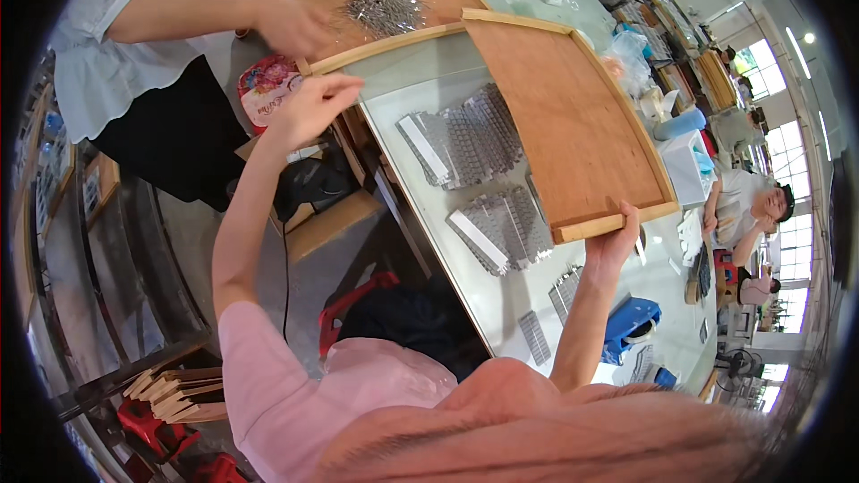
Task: The recorder is seen assembling small components on a table and later moving trays of metal pins in a factory workshop.
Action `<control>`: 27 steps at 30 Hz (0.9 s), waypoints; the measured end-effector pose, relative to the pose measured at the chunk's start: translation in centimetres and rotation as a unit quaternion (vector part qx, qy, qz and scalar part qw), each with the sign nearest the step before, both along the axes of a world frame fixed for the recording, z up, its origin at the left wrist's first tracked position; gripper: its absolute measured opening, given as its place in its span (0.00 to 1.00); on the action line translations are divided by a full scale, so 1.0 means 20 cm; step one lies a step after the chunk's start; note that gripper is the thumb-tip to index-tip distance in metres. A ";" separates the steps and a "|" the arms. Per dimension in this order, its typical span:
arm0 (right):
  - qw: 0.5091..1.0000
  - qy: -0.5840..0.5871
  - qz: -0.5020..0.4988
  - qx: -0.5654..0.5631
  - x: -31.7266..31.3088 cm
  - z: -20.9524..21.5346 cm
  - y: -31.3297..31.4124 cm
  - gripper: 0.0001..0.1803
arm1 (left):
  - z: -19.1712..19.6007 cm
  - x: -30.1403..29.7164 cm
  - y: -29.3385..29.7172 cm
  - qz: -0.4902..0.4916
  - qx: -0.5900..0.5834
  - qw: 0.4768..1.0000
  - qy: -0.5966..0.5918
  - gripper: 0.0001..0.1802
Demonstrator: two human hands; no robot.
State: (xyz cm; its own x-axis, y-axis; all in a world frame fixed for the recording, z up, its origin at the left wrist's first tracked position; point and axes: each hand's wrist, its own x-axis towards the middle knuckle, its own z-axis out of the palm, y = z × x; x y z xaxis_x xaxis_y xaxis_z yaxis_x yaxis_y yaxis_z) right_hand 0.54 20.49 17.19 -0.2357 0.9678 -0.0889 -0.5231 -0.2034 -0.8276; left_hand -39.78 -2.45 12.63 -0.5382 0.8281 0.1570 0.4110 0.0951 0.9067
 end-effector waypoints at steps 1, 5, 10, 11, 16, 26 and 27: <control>1.000 -0.003 0.000 -0.003 0.01 0.01 0.01 0.18 | -0.08 -0.09 0.08 0.011 0.020 1.000 -0.014 0.17; 1.000 -0.015 0.003 0.008 0.05 -0.03 0.05 0.30 | -0.20 -0.31 0.35 0.080 -0.078 0.991 -0.077 0.18; 0.999 -0.032 -0.003 0.007 0.08 -0.03 0.09 0.31 | -0.26 -0.51 0.69 0.209 -0.105 0.960 0.154 0.18; 1.000 -0.022 -0.011 0.014 0.13 -0.02 0.08 0.31 | -0.23 -0.53 0.79 0.204 -0.095 0.961 0.162 0.18; 0.999 -0.033 0.010 -0.016 0.03 -0.04 0.08 0.29 | -0.43 -0.98 0.89 0.308 -0.180 0.929 0.104 0.28; 0.997 -0.066 -0.009 -0.034 -0.01 0.01 0.13 0.15 | -0.53 -0.81 1.33 0.481 -0.065 0.871 0.073 0.32; 0.998 -0.060 -0.008 -0.031 -0.02 0.01 0.14 0.15 | -0.51 -0.82 1.36 0.499 -0.065 0.862 0.070 0.31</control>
